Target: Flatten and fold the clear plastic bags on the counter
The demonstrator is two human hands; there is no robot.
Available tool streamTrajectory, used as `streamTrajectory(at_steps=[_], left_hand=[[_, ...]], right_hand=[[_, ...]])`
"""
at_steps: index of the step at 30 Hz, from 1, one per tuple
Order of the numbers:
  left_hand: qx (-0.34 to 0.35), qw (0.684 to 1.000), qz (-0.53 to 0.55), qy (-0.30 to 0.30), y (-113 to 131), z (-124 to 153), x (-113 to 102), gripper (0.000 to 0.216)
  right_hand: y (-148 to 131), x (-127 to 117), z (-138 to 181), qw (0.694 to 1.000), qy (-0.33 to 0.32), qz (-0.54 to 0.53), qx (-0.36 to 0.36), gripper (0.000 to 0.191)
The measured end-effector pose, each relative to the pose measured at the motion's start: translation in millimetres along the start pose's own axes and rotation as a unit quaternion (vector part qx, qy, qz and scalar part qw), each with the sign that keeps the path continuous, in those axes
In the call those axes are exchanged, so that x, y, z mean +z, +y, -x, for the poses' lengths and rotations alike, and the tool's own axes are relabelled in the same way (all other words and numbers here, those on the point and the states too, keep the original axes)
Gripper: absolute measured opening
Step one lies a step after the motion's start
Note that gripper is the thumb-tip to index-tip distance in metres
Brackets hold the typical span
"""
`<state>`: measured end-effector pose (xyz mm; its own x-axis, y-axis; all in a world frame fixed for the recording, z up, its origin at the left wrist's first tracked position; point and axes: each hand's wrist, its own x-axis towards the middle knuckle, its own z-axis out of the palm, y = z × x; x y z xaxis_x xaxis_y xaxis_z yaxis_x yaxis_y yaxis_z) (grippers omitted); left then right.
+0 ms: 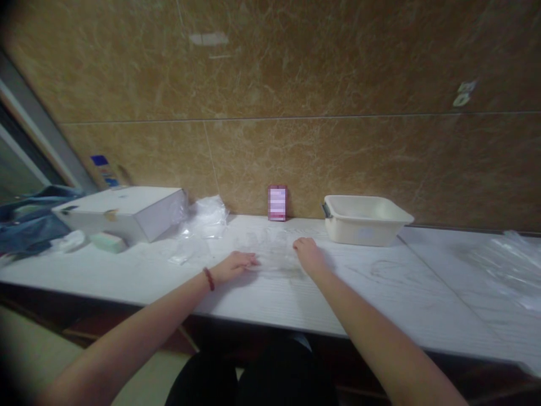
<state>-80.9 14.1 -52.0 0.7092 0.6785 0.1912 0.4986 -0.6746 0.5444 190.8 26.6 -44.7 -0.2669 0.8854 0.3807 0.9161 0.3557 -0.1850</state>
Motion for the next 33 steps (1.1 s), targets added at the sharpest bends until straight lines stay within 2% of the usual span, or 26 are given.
streamTrajectory(at_steps=[3, 6, 9, 11, 13, 15, 17, 19, 22, 25, 28, 33], left_hand=[[0.029, 0.995, -0.089, -0.025, 6.2, 5.0, -6.2, 0.019], [0.054, 0.990, -0.124, -0.045, 15.9, 7.9, -16.5, 0.023], [0.065, 0.992, -0.090, -0.051, 22.1, 3.5, -24.4, 0.029], [0.039, 0.998, -0.054, -0.020, 23.8, -5.8, -23.4, 0.034], [-0.009, 0.998, -0.055, 0.023, 25.5, -19.4, -15.5, 0.038], [-0.043, 0.993, -0.103, 0.046, 28.2, -34.3, -2.0, 0.033], [-0.052, 0.984, -0.165, 0.046, 31.1, -46.8, 13.3, 0.032], [-0.066, 0.974, -0.214, 0.045, 32.6, -54.3, 26.9, 0.037], [-0.098, 0.964, -0.247, 0.031, 30.9, -56.3, 39.4, 0.051], [-0.115, 0.961, -0.251, 0.007, 27.6, -53.9, 43.1, 0.061], [-0.128, 0.959, -0.251, -0.003, 26.6, -52.7, 42.7, 0.068], [-0.127, 0.960, -0.251, -0.006, 28.1, -52.0, 40.4, 0.070]], right_hand=[[12.2, -1.9, 1.3, 0.998, -0.015, 0.003, -0.057, 0.016], [23.5, 0.9, 2.2, 0.997, -0.015, 0.003, -0.070, 0.017], [33.8, 3.0, 3.3, 0.997, -0.033, -0.015, -0.066, 0.025], [37.6, 0.6, 3.9, 0.998, -0.044, -0.029, -0.041, 0.034], [35.3, -5.7, 3.5, 0.999, -0.032, -0.037, -0.004, 0.037], [25.0, -13.6, 0.9, 0.999, -0.008, -0.047, 0.024, 0.034], [7.3, -19.3, -3.9, 0.997, 0.004, -0.067, 0.035, 0.032], [-14.1, -18.6, -9.9, 0.996, -0.017, -0.090, 0.024, 0.032], [-40.3, -2.7, -16.9, 0.991, -0.078, -0.108, 0.006, 0.032], [-47.1, 22.8, -19.8, 0.986, -0.134, -0.089, -0.052, 0.036], [-34.1, 42.6, -22.4, 0.986, -0.138, -0.046, -0.086, 0.044], [0.2, 46.4, -37.8, 0.984, -0.171, 0.007, -0.042, 0.058]])
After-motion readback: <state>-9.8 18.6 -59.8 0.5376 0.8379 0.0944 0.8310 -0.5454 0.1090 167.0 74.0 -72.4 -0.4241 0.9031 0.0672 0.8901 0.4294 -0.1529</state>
